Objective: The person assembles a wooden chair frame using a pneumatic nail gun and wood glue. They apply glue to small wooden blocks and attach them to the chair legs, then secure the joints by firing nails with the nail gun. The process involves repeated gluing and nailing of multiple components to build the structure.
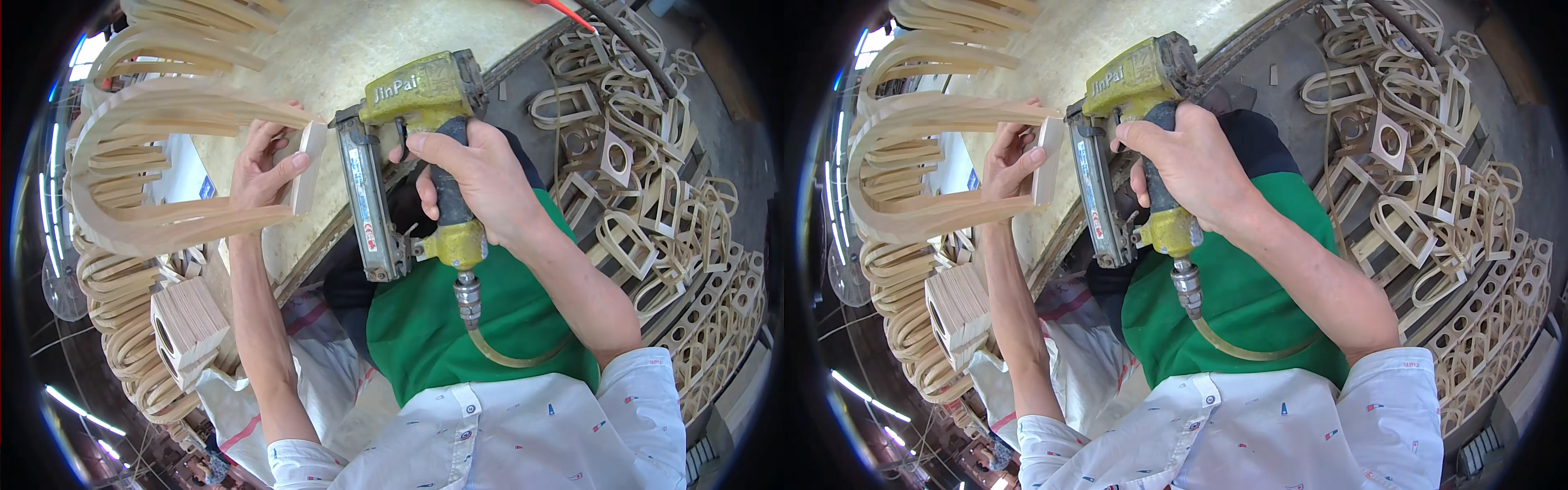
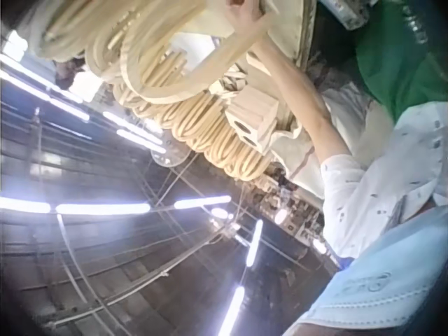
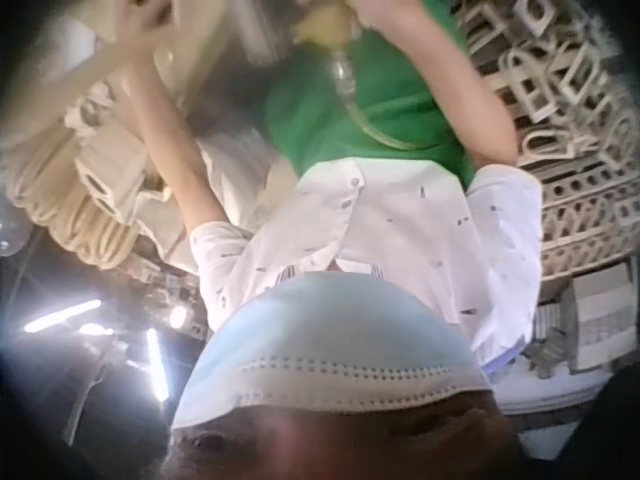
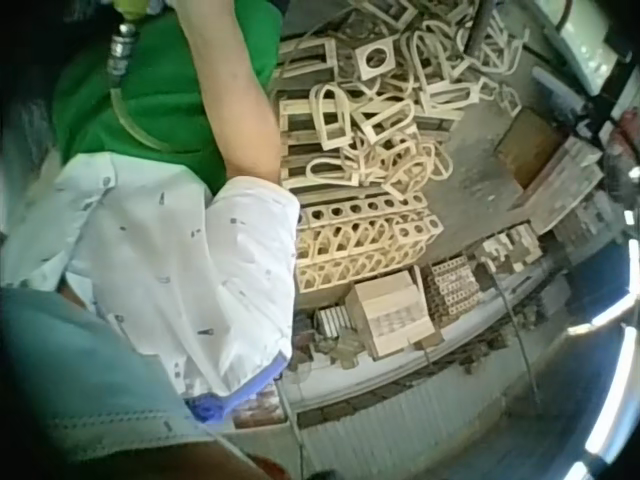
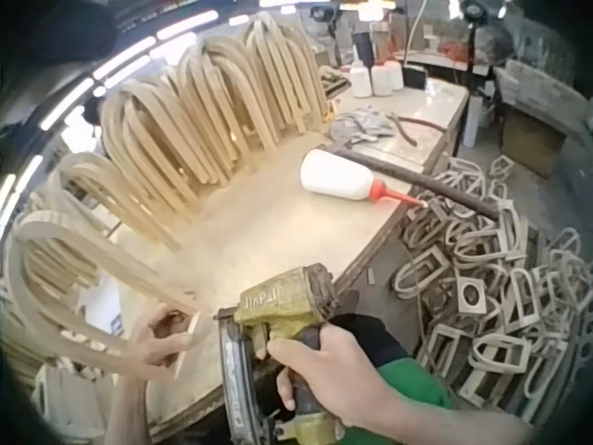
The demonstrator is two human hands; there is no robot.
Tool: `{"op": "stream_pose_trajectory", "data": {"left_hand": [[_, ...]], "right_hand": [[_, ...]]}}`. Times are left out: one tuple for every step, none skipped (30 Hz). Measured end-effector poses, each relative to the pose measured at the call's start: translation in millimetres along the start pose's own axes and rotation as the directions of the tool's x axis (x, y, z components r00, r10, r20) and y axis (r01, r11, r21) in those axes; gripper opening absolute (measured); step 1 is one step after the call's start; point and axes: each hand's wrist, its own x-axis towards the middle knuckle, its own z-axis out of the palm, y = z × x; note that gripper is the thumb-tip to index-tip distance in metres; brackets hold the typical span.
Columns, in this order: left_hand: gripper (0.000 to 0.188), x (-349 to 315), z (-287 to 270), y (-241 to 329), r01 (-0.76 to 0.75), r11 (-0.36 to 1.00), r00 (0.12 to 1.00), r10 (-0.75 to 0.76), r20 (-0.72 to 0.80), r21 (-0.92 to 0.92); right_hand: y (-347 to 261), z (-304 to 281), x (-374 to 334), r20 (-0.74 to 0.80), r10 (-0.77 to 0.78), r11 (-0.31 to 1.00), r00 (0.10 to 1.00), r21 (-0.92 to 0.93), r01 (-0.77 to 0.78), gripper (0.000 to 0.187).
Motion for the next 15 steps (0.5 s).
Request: {"op": "stream_pose_trajectory", "data": {"left_hand": [[0.055, -0.9, 0.5, 1.4, 0.012, 1.000, 1.000, -0.012, -0.006, -0.005], [0.057, -1.6, 2.2, 4.3, 0.027, 1.000, 1.000, -0.027, -0.012, -0.009], [0.058, -2.4, 3.8, 6.4, 0.041, 0.999, 0.999, -0.041, -0.018, -0.014], [0.059, -3.3, 4.8, 7.4, 0.049, 0.999, 0.998, -0.048, -0.026, 0.002], [0.060, -4.3, 4.4, 8.3, 0.055, 0.998, 0.998, -0.055, -0.034, 0.019], [0.061, -4.1, 4.0, 8.9, 0.063, 0.997, 0.997, -0.061, -0.042, 0.036], [0.061, -3.4, 3.7, 8.1, 0.060, 0.998, 0.997, -0.059, -0.043, 0.034], [0.062, -3.9, 3.5, 6.9, 0.055, 0.998, 0.998, -0.054, -0.045, 0.031], [0.063, -3.7, 3.2, 6.0, 0.051, 0.998, 0.998, -0.049, -0.046, 0.028], [0.062, -2.9, 3.4, 5.9, 0.055, 0.998, 0.998, -0.053, -0.042, 0.033], [0.061, -3.8, 3.5, 6.6, 0.052, 0.998, 0.998, -0.051, -0.049, 0.035], [0.061, -4.8, 3.6, 7.3, 0.050, 0.998, 0.997, -0.048, -0.056, 0.037], [0.060, -4.8, 4.0, 7.9, 0.078, 0.996, 0.996, -0.076, -0.046, 0.033], [0.059, -5.3, 5.6, 9.3, 0.092, 0.996, 0.995, -0.091, -0.049, 0.016], [0.059, -5.9, 5.3, 10.9, 0.107, 0.994, 0.993, -0.107, -0.052, -0.001]], "right_hand": [[-1.0, -3.0, -1.3, -0.002, -0.001, 1.000, 1.000, 0.006, 0.001, 0.020], [-1.7, -6.3, -1.8, -0.005, -0.001, 1.000, 1.000, 0.013, 0.001, 0.020], [-1.6, -8.2, -1.6, -0.003, 0.014, 1.000, 1.000, 0.014, -0.014, 0.020], [-1.4, -9.8, -1.3, -0.001, 0.030, 0.999, 1.000, 0.016, -0.030, 0.020], [-1.0, -10.6, -0.2, 0.003, 0.045, 0.999, 0.999, 0.018, -0.045, 0.020], [-1.9, -10.6, 1.0, 0.015, 0.046, 0.999, 0.999, 0.019, -0.047, 0.021], [-3.4, -9.9, 2.4, 0.027, 0.048, 0.999, 0.999, 0.020, -0.048, 0.021], [-4.2, -8.7, 3.5, 0.039, 0.047, 0.999, 0.998, 0.019, -0.048, 0.021], [0.5, -8.9, 6.6, 0.044, 0.056, 0.998, 0.997, 0.034, -0.057, 0.021], [0.9, -9.6, 7.2, 0.041, 0.061, 0.997, 0.997, 0.044, -0.063, 0.021], [-0.3, -9.2, 8.0, 0.049, 0.065, 0.997, 0.997, 0.044, -0.067, 0.021], [-1.1, -8.6, 8.6, 0.056, 0.069, 0.996, 0.996, 0.044, -0.072, 0.021], [-0.9, -10.0, 8.6, 0.052, 0.066, 0.997, 0.996, 0.043, -0.068, 0.021], [-4.3, -12.3, 7.3, 0.057, 0.060, 0.998, 0.997, 0.021, -0.061, 0.020], [-8.2, -13.2, 5.8, 0.063, 0.054, 0.999, 0.997, 0.000, -0.054, 0.020]]}}
